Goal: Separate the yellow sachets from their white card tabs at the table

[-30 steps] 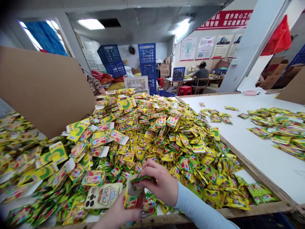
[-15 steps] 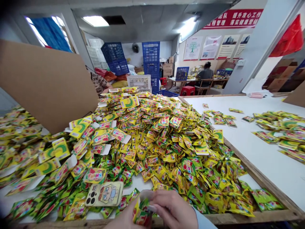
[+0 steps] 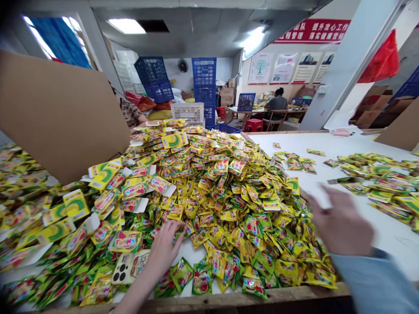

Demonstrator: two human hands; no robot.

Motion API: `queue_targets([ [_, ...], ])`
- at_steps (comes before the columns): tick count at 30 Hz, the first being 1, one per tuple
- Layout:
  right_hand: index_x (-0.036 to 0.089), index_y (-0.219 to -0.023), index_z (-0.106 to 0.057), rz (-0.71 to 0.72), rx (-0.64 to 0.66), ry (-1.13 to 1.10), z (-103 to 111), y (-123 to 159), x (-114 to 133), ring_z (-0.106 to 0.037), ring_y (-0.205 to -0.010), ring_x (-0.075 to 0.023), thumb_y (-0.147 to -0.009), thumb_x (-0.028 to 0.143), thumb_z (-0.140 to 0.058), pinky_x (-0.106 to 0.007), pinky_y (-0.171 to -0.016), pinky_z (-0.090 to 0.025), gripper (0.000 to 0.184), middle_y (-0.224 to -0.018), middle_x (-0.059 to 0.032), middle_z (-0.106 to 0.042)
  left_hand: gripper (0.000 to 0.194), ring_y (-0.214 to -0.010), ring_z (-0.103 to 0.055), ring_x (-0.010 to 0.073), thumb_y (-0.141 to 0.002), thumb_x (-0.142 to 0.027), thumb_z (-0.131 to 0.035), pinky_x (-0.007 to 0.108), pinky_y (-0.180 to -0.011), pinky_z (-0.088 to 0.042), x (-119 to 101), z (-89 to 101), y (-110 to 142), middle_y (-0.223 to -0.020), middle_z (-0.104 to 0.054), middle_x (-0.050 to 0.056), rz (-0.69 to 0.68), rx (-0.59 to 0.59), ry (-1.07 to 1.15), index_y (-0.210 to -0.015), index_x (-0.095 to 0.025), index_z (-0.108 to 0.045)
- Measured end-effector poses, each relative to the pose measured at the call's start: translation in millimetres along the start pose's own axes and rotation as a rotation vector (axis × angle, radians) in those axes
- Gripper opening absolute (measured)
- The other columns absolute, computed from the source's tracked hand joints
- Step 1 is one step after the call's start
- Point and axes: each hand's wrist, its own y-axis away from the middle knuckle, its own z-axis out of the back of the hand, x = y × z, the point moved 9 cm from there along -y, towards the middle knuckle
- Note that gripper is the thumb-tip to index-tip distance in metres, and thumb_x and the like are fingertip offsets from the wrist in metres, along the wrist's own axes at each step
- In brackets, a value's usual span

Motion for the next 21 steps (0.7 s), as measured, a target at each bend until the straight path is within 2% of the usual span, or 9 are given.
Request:
queue_targets([
  [1, 0.01, -0.107, -0.056, 0.092, 0.124, -0.162, -26, 7, 26, -0.059, -0.071, -0.0265, -0.09, 0.044, -0.035, -0.039, -0.058, -0.042, 0.044, -0.094, -0.0228, -0.06, 0.03, -0.101, -0.051, 0.0291, -0.088, -0.032, -0.038, 0.047, -0.087, -0.039, 0, -4.5, -8, -0.105, -0.056, 0.012, 0.0, -0.013, 0.002, -0.109, -0.018, -0.053],
  [3, 0.02, -0.095, -0.061, 0.288, 0.361, -0.312, -81, 37, 93, -0.06, -0.079, -0.0212, -0.085, 0.039, -0.048, -0.031, -0.07, -0.046, 0.025, -0.089, -0.0099, -0.064, 0.032, -0.103, -0.05, 0.0315, -0.085, -0.033, -0.044, 0.049, -0.089, -0.037, -6, -15.3, -22, -0.106, -0.056, 0.013, 0.004, -0.038, 0.005, -0.111, -0.016, -0.053],
  [5, 0.025, -0.101, -0.061, 0.38, 0.506, -0.38, -126, 68, 151, -0.058, -0.088, -0.0213, -0.075, 0.032, -0.065, -0.03, -0.075, -0.047, 0.027, -0.094, -0.0058, -0.064, 0.026, -0.099, -0.051, 0.0323, -0.079, -0.029, -0.052, 0.049, -0.088, -0.037, -12, -24.9, -31, -0.099, -0.058, 0.013, 0.013, -0.05, 0.03, -0.1, -0.016, -0.057],
  [8, 0.02, -0.09, -0.063, 0.359, 0.618, -0.442, -164, 94, 189, -0.055, -0.091, -0.0257, -0.068, 0.015, -0.069, -0.034, -0.074, -0.046, 0.024, -0.096, -0.0103, -0.061, 0.008, -0.083, -0.056, 0.0264, -0.077, -0.024, -0.054, 0.042, -0.079, -0.042, -9, -29.7, -30, -0.082, -0.059, 0.006, 0.032, -0.049, 0.135, -0.081, -0.019, -0.058],
  [11, 0.017, -0.081, -0.062, 0.289, 0.688, -0.555, -166, 99, 185, -0.053, -0.094, -0.0262, -0.072, 0.01, -0.062, -0.038, -0.079, -0.044, 0.011, -0.098, -0.0112, -0.058, 0.01, -0.069, -0.058, 0.0194, -0.08, -0.028, -0.05, 0.032, -0.068, -0.046, 11, -26.7, -20, -0.072, -0.059, 0.001, 0.077, -0.045, 0.322, -0.075, -0.02, -0.054],
  [13, 0.017, -0.081, -0.061, 0.229, 0.746, -0.661, -158, 101, 177, -0.055, -0.086, -0.0227, -0.079, 0.015, -0.057, -0.034, -0.074, -0.046, 0.006, -0.09, -0.0079, -0.059, 0.013, -0.064, -0.06, 0.0173, -0.081, -0.033, -0.049, 0.028, -0.062, -0.048, 25, -27.1, -11, -0.066, -0.059, -0.001, 0.127, -0.041, 0.477, -0.08, -0.02, -0.052],
  [15, 0.017, -0.08, -0.062, 0.172, 0.815, -0.775, -149, 108, 176, -0.057, -0.082, -0.0199, -0.082, 0.024, -0.055, -0.028, -0.064, -0.048, 0.01, -0.088, -0.0059, -0.06, 0.021, -0.062, -0.063, 0.0172, -0.081, -0.037, -0.047, 0.028, -0.061, -0.05, 32, -30.0, -3, -0.062, -0.061, -0.002, 0.175, -0.033, 0.629, -0.093, -0.019, -0.05],
  [18, 0.018, -0.074, -0.063, 0.1, 0.89, -0.914, -141, 120, 188, -0.057, -0.091, -0.02, -0.079, 0.033, -0.06, -0.022, -0.058, -0.047, 0.016, -0.101, -0.0066, -0.058, 0.029, -0.077, -0.066, 0.0184, -0.079, -0.036, -0.051, 0.031, -0.075, -0.052, 27, -32.1, 10, -0.078, -0.069, 0.003, 0.199, -0.006, 0.796, -0.102, -0.018, -0.05],
  [21, 0.018, -0.063, -0.056, 0.018, 0.94, -0.977, -142, 130, 198, -0.055, -0.067, -0.0145, -0.076, 0.032, -0.063, -0.019, -0.049, -0.041, 0.02, -0.07, -0.0006, -0.057, 0.03, -0.096, -0.063, 0.0196, -0.077, -0.034, -0.057, 0.032, -0.088, -0.048, 17, -28.8, 26, -0.101, -0.067, 0.008, 0.185, 0.054, 0.894, -0.102, -0.019, -0.054],
])
